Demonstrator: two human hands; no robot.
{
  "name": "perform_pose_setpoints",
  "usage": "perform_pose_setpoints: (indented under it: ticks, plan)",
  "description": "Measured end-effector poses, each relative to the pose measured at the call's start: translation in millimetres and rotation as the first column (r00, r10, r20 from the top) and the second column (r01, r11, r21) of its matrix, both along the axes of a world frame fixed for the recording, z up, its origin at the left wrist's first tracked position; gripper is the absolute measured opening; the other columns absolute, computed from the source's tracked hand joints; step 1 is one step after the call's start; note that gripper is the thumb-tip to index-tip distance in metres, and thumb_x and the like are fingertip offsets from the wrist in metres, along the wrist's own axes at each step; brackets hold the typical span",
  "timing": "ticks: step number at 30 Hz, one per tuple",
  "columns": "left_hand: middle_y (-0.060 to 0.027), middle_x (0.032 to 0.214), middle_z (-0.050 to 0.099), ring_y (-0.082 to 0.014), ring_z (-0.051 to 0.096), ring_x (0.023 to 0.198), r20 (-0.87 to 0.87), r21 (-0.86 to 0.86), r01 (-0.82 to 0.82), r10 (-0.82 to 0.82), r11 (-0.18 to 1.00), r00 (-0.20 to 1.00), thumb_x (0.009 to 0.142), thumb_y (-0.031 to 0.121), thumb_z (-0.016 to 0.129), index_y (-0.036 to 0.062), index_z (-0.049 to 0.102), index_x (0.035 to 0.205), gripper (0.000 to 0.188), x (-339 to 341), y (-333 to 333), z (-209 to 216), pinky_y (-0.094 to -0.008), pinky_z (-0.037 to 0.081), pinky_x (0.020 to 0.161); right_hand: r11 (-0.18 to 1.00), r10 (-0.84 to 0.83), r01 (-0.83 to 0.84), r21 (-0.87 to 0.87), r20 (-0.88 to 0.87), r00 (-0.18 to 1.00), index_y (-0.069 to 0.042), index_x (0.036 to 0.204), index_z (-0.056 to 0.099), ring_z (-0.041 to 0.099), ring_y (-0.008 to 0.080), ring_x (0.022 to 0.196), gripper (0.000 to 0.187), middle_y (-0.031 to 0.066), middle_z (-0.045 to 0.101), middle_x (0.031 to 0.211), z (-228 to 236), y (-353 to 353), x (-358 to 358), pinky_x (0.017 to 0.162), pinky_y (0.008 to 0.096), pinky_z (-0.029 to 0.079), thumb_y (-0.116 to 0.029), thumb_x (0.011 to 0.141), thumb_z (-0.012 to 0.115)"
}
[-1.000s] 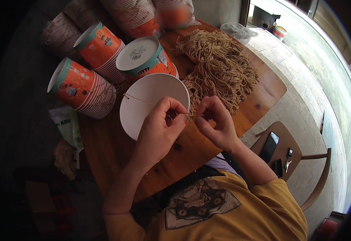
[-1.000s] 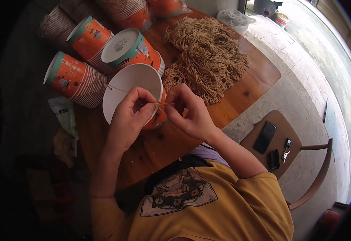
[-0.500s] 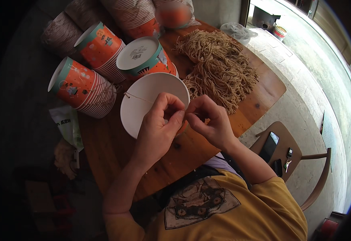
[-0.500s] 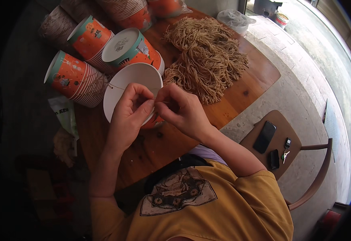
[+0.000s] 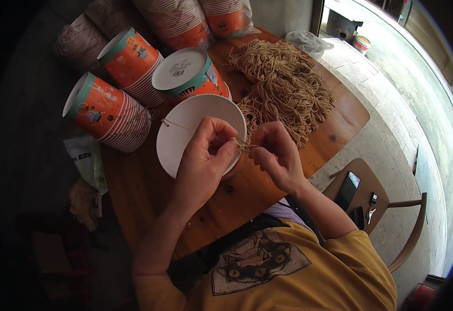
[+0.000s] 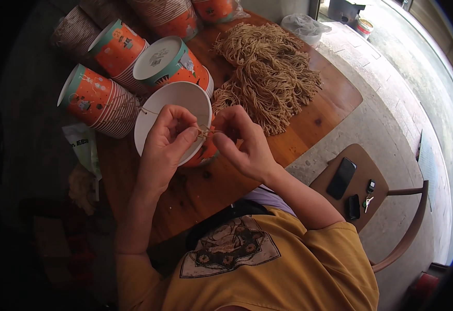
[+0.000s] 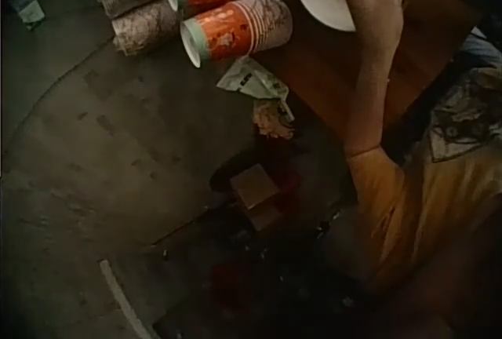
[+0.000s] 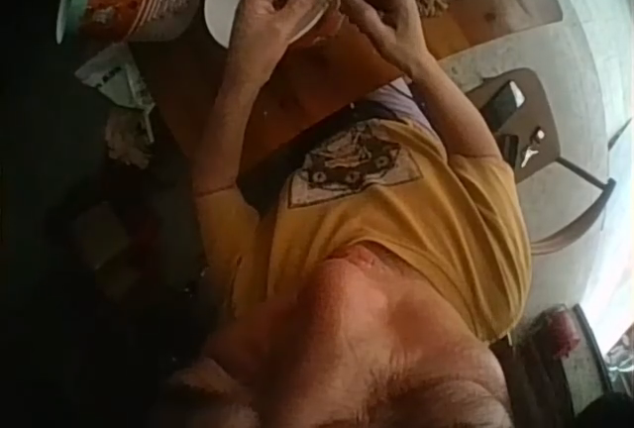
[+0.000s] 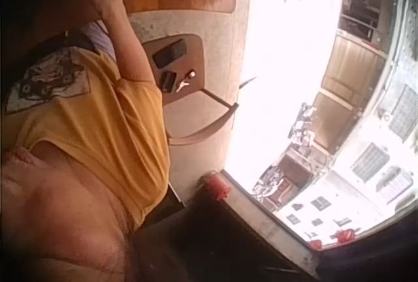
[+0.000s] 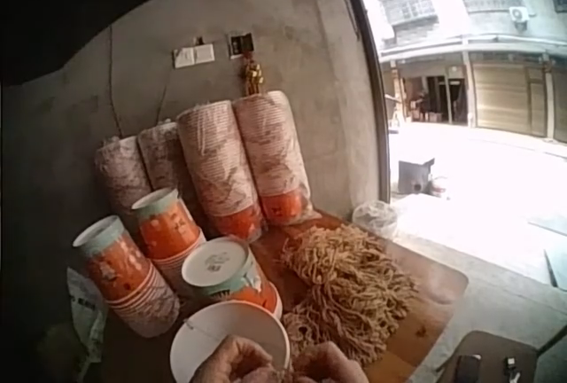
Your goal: Tying stacks of paper bowls together using string for packaging.
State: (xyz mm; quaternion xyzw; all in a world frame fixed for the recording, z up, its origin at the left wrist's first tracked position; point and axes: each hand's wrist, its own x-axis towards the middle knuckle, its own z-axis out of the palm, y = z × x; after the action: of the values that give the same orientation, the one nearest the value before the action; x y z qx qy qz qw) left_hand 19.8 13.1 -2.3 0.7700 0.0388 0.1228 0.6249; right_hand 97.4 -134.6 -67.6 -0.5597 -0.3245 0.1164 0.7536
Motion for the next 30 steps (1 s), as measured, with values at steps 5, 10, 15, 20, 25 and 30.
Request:
perform_pose_setpoints:
  ticks: [5, 10, 15, 20, 25, 30]
  plan:
    - [0.0021, 0.09, 0.051, -0.0041, 0.049, 0.08, -0.038, -0.075, 0.016, -0.019, 0.997, 0.999, 0.09, 0.003, 0.054, 0.0048, 0.051, 0.099, 0.01, 1.0, -0.1, 1.6, -0.0211, 0.044, 0.072, 0.985, -0.07, 0.111, -0.129, 0.285, 0.956, -0.004, 0.099, 0.053, 0.051, 0.0071, 0.059, 0.022, 0.0022, 0.056, 0.074, 8.3, 4.6, -1.0, 0.054, 0.0224, 0.043, -0.009, 0.082, 0.067]
    - [0.002, 0.09, 0.051, -0.0038, 0.048, 0.08, -0.014, -0.037, 0.006, -0.006, 0.999, 1.0, 0.09, 0.003, 0.054, 0.0048, 0.051, 0.099, 0.009, -0.1, 1.0, -0.6, -0.0212, 0.044, 0.073, 0.959, -0.12, 0.205, -0.195, 0.377, 0.919, -0.003, 0.092, 0.056, 0.049, 0.0048, 0.056, 0.016, -0.0005, 0.055, 0.068, 11.9, 3.5, 0.4, 0.052, 0.0202, 0.041, -0.004, 0.08, 0.066]
    - [0.002, 0.09, 0.051, -0.0038, 0.048, 0.08, -0.011, -0.053, 0.0, -0.001, 0.999, 1.0, 0.09, 0.002, 0.054, 0.0048, 0.051, 0.099, 0.01, -1.7, 0.5, -0.2, -0.0208, 0.043, 0.073, 0.961, -0.15, 0.228, -0.157, 0.395, 0.906, -0.005, 0.093, 0.057, 0.055, 0.0105, 0.058, 0.015, 0.0045, 0.057, 0.076, 4.2, -1.4, 3.9, 0.052, 0.0239, 0.045, -0.006, 0.08, 0.065]
    - [0.0024, 0.09, 0.051, -0.0038, 0.049, 0.08, 0.0, -0.032, 0.011, -0.011, 0.999, 1.0, 0.09, 0.003, 0.054, 0.0049, 0.051, 0.099, 0.01, -1.6, 1.8, -2.5, -0.0209, 0.043, 0.073, 0.969, -0.13, 0.198, -0.146, 0.381, 0.916, -0.005, 0.094, 0.056, 0.058, 0.0116, 0.061, 0.016, 0.0049, 0.058, 0.079, 5.3, -4.1, 1.9, 0.052, 0.0246, 0.047, -0.006, 0.08, 0.065]
    - [-0.0001, 0.087, 0.052, -0.0061, 0.051, 0.08, -0.048, 0.063, -0.005, 0.008, 0.998, 0.999, 0.088, 0.001, 0.056, 0.0033, 0.051, 0.098, 0.012, -1.9, -4.5, 6.7, -0.0236, 0.046, 0.071, 0.958, -0.128, 0.24, -0.16, 0.509, 0.851, -0.005, 0.094, 0.057, 0.06, 0.0141, 0.063, 0.017, 0.0062, 0.059, 0.08, 3.4, -1.7, 6.3, 0.053, 0.0259, 0.048, -0.008, 0.08, 0.067]
    - [-0.0108, 0.086, 0.055, -0.0208, 0.059, 0.078, 0.094, 0.5, -0.073, 0.03, 0.863, 0.995, 0.084, -0.002, 0.059, 0.0006, 0.049, 0.096, 0.016, 2.8, -8.7, 1.9, -0.0323, 0.048, 0.068, 0.958, -0.131, 0.211, -0.195, 0.356, 0.925, -0.005, 0.093, 0.057, 0.06, 0.017, 0.064, 0.018, 0.0073, 0.059, 0.078, 7.5, -5.9, 5.9, 0.054, 0.0274, 0.049, -0.008, 0.079, 0.068]
